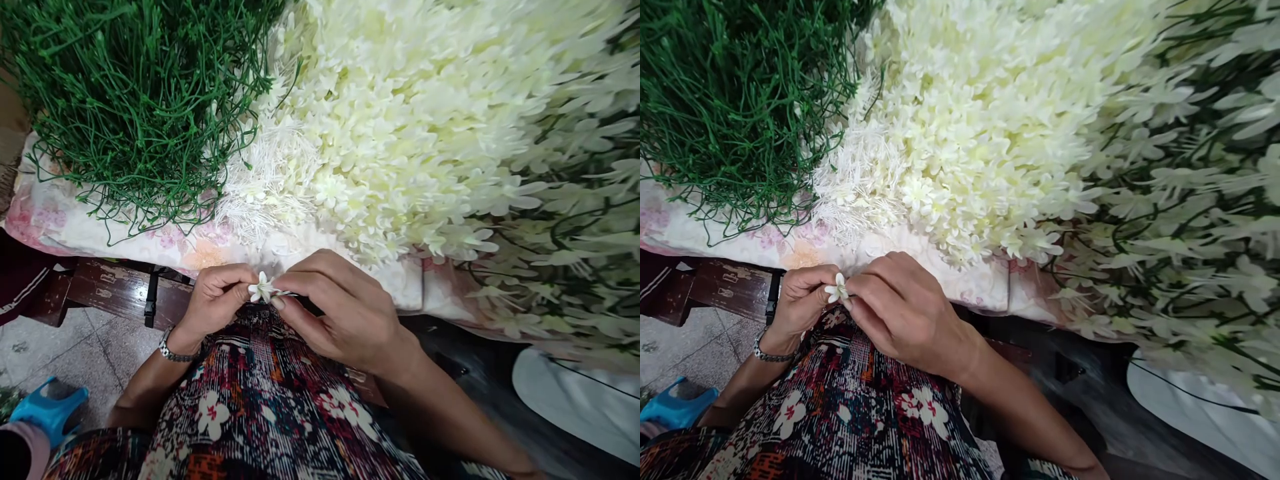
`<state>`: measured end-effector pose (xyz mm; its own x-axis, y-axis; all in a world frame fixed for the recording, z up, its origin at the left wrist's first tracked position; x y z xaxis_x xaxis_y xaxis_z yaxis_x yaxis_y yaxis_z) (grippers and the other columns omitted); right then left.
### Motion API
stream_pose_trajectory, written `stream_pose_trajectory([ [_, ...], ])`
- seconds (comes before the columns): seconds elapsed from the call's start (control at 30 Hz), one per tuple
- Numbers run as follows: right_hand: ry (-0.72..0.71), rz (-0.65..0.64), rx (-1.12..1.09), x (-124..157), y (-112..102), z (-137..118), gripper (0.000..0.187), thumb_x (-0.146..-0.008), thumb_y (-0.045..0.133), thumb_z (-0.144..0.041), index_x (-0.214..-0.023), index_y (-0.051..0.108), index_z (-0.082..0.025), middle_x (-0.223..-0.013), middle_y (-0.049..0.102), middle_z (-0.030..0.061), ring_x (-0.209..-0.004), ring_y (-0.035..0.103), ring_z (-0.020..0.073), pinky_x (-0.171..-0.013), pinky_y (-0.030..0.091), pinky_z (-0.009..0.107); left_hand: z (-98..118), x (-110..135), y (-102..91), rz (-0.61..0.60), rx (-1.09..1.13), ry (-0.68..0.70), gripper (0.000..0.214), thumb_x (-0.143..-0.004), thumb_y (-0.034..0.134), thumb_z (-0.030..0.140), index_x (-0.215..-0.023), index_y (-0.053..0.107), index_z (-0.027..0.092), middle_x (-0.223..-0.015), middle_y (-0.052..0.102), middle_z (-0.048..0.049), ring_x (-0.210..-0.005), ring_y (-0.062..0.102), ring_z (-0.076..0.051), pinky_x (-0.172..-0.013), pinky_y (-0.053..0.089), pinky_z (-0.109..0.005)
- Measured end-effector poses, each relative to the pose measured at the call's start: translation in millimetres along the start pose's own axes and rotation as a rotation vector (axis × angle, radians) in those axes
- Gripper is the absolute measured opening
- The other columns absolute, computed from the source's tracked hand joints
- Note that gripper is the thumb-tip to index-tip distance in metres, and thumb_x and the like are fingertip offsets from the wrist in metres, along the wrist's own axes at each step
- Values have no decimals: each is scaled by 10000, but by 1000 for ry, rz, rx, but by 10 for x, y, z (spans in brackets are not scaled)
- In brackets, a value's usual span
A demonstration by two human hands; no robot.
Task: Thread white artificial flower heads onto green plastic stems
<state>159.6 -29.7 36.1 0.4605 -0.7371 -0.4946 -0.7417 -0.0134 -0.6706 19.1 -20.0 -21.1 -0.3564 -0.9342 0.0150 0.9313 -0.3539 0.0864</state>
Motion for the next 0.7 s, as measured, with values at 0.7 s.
stream_pose_trajectory([
  [0.7, 80, -32, 159, 51, 187, 156, 73, -769, 444, -96, -760, 475, -161, -652, 523, 32, -662, 498, 132, -600, 461, 261, 75, -69, 146, 93, -461, 164, 167, -786, 452, 125, -646, 542, 135, -538, 439, 25, -503, 394, -73, -508, 322, -209],
])
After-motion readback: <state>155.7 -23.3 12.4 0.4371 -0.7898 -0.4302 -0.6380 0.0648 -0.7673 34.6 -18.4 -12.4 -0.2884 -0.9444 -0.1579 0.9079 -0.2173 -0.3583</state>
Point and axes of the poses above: each hand's wrist, its own x-axis away from the middle knuckle, its own y-axis out of the palm, z = x × y, the point moved 4 cm from there along -x, towards the middle knuckle
